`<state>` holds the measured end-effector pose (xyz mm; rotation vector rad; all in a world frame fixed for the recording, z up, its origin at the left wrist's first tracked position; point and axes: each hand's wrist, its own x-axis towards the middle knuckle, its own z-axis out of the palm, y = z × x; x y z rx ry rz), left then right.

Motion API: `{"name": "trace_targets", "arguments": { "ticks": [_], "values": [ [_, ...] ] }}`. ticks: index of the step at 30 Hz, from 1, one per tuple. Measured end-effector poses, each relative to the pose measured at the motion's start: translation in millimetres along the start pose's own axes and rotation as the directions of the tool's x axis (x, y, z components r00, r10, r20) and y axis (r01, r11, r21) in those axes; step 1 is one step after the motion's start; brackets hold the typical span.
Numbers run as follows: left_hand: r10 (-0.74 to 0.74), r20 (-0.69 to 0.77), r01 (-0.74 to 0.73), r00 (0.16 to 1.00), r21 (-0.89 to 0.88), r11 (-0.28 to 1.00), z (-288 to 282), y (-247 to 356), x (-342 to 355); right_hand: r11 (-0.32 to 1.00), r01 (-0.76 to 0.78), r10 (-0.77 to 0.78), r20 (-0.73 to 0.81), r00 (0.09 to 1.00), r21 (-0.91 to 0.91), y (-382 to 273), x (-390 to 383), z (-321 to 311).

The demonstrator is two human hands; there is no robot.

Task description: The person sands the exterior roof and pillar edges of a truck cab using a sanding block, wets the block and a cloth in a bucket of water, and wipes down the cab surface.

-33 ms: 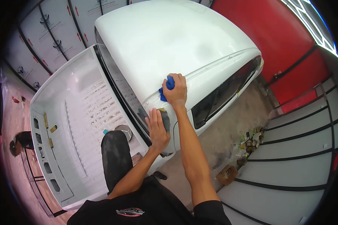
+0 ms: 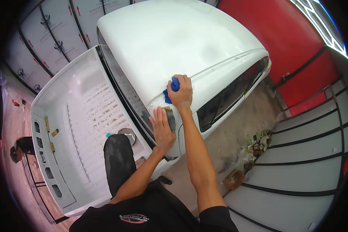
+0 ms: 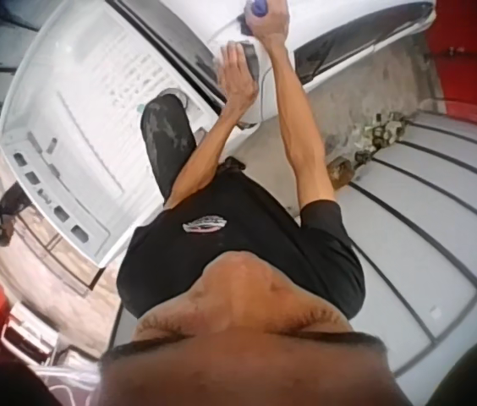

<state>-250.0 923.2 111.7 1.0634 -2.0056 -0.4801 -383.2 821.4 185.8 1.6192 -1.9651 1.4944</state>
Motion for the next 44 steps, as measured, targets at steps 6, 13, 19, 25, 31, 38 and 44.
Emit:
{"name": "trace_targets", "arguments": {
  "ticks": [6,13,19,25,31,38,44],
  "values": [
    [0.023,0.104,-0.032,0.994,0.089,0.995,-12,-14,0,1.0,-0.024,0.024,0.008,1.0,0.014,-8,-3,4],
    [0.061,0.19,-0.083,0.98,0.108,0.991,-30,2,35,0.999,-0.034,0.034,-0.024,0.999,0.018,-4,1,1],
    [0.052,0.11,-0.061,0.993,0.08,0.995,-16,-11,24,0.998,-0.054,0.054,-0.013,0.998,0.037,-3,0,3],
    [0.022,0.104,-0.028,0.994,0.049,0.998,-7,-11,-24,0.999,-0.051,0.051,-0.019,0.999,0.019,4,-5,2],
    [0.015,0.016,-0.016,1.0,0.054,0.998,-12,-13,23,0.998,-0.058,0.058,-0.004,0.998,0.03,-5,-3,8],
    [-0.047,-0.002,0.046,0.999,-0.085,0.995,5,-4,-14,0.999,-0.032,0.032,0.002,0.999,0.009,-1,-1,5],
    [-0.126,0.05,0.132,0.991,-0.129,0.983,19,-6,-43,0.998,-0.066,0.066,0.014,0.998,-0.005,0,0,6]
  ]
}}
